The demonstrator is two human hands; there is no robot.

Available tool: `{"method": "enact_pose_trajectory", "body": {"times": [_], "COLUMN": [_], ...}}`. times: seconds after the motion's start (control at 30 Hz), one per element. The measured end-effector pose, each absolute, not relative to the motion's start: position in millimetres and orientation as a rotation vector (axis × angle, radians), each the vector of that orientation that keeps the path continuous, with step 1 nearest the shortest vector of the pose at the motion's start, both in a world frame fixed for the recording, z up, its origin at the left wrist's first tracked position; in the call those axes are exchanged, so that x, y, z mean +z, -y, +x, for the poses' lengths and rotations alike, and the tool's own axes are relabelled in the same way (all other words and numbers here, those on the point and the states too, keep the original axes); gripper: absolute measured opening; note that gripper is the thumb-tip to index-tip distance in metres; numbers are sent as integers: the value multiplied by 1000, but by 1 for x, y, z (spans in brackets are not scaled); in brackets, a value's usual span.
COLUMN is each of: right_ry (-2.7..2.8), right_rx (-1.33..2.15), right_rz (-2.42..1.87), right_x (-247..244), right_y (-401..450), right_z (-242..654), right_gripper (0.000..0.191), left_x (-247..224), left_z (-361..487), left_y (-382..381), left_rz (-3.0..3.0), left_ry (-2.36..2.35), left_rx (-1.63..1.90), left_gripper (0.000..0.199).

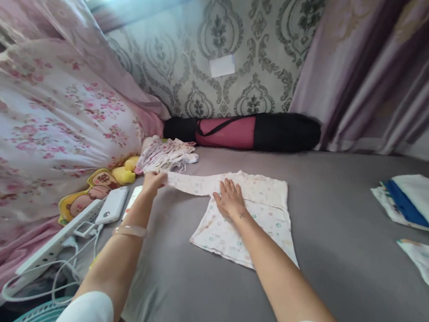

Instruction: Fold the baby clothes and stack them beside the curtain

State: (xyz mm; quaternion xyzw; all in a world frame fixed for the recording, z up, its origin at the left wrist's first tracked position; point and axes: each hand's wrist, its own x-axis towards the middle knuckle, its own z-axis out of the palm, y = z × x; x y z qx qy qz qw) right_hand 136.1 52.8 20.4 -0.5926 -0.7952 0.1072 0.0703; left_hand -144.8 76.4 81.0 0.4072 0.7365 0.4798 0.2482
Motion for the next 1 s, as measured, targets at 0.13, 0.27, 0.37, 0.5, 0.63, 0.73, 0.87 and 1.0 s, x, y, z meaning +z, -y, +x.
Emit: {"method": "enact_pose_trajectory", "body": {"times": [0.13,0.27,0.37,0.5,0.63,0.73,0.87,1.0], "right_ry": [2380,2379,2381,2365,2338,2311,1952,1399], "right_rx": [295,328,371,365,352,500,729,1159], "right_rz": [-1760,-1766,-1783,-1778,-1724,-1681,-1565,-1446], "right_x": [19,22,26,24,20,21,32,43], "right_y": [-52,-53,-54,-52,-52,-57,-65,-60], "right_z": [137,137,137,136,138,143,160,183], "right_gripper": [57,56,56,55,55,61,56,51], "left_x": [104,118,121,125,132,135,132,116], "left_z": [-129,-122,-117,-109,-95,-75,-31,25], "left_y": [-87,-93,-93,-90,-84,-83,-85,-85], "left_rz": [899,746,620,561,566,557,623,878], "left_ry": [-1847,-1767,-1602,-1356,-1190,-1071,-1021,-1033], "left_rx": [1450,1533,1592,1630,1646,1660,1674,1657], "left_gripper": [14,25,26,24,13,8,3,14]}}
